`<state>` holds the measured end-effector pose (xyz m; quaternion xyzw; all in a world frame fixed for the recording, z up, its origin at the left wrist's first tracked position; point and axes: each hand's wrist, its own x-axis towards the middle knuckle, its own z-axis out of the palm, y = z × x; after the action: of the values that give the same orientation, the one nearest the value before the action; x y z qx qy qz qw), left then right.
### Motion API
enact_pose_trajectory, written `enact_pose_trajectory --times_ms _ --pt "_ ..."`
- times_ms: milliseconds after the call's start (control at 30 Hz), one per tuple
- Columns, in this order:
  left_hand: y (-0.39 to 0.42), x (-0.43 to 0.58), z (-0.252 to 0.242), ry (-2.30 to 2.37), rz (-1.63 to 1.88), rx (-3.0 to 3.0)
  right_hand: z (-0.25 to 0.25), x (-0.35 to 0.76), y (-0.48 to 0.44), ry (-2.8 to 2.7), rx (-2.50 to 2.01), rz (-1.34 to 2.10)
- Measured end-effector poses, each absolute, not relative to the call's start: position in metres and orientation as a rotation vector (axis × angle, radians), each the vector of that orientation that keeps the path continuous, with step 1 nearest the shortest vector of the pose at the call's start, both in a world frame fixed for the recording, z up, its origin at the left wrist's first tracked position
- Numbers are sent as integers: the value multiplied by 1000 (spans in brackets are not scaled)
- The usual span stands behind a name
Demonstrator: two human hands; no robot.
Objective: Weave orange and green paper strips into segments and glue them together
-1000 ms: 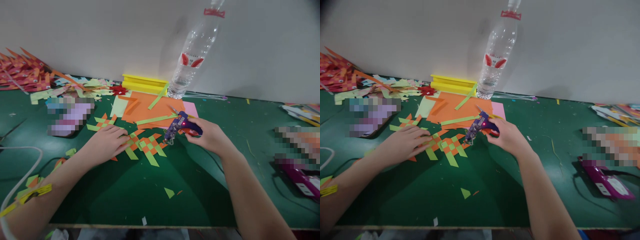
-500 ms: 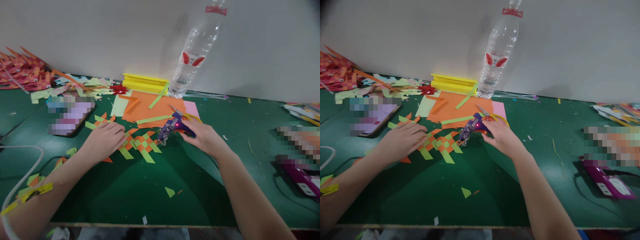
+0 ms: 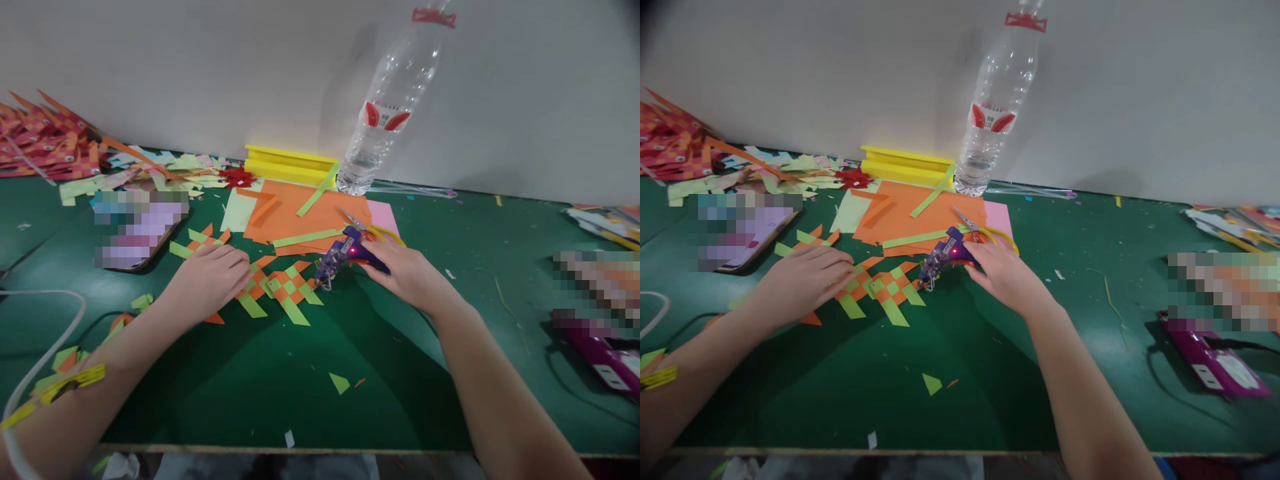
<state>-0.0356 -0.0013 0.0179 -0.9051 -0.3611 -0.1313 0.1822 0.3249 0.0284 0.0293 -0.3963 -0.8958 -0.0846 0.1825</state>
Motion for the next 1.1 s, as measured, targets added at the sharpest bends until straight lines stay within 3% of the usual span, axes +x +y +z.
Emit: enact_pose_trajectory --times_ms 367,933,1100 --pt "-1 -35 15 -1116 -308 -2620 31 323 27 -2493 -1153 -192" --pt "0 -35 13 -1104 -263 -2616 41 322 23 -2413 -1036 -460" --pt "2 -43 15 -1212 -262 -2565 42 332 27 -2288 -1229 -526"
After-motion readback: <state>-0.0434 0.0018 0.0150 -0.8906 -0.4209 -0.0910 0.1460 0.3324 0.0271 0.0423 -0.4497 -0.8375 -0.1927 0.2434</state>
